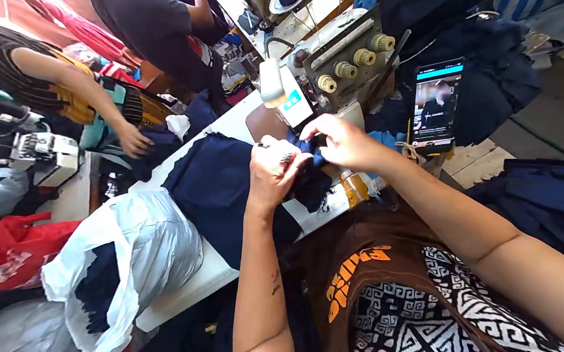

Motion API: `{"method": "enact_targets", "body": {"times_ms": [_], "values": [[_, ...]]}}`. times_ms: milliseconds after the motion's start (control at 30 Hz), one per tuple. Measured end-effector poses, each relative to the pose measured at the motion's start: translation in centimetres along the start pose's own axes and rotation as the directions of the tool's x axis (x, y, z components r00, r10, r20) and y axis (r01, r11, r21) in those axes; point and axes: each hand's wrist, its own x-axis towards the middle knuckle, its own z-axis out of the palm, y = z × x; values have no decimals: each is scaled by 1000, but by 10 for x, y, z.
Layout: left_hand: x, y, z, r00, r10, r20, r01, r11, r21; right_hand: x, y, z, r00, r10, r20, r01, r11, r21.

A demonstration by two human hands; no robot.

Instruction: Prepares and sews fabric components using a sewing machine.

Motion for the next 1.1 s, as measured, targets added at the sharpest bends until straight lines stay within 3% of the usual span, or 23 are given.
{"method": "enact_targets", "body": {"times_ms": [100,233,367,500,600,733,833,967,1100], "values": [[13,14,-6,995,62,78,-59,997,-40,-15,0,6,984,-71,163,66,997,35],[18,-3,-17,995,-99,26,102,974,-200,-39,0,-9,984,-65,168,42,989,141],[9,-32,-3,971,-71,228,72,997,2,-48,3,-25,983,58,175,-107,953,284],[19,-37,-14,868,-172,465,107,981,163,-26,-9,-28,975,221,24,-209,873,440],[29,-26,-27,797,-43,603,56,998,-3,-1,-10,-27,962,261,-75,-192,849,493],[42,3,-34,722,145,676,104,944,-314,22,-7,-14,985,167,-45,-139,919,369],[49,7,-41,750,194,633,-28,964,-263,29,-10,-5,981,182,70,-194,945,264],[58,1,-53,831,187,524,-207,978,-21,28,-7,-4,963,83,257,-111,989,100],[64,1,-49,872,138,470,-157,988,1,18,-22,-7,932,67,357,-168,951,260]]}}
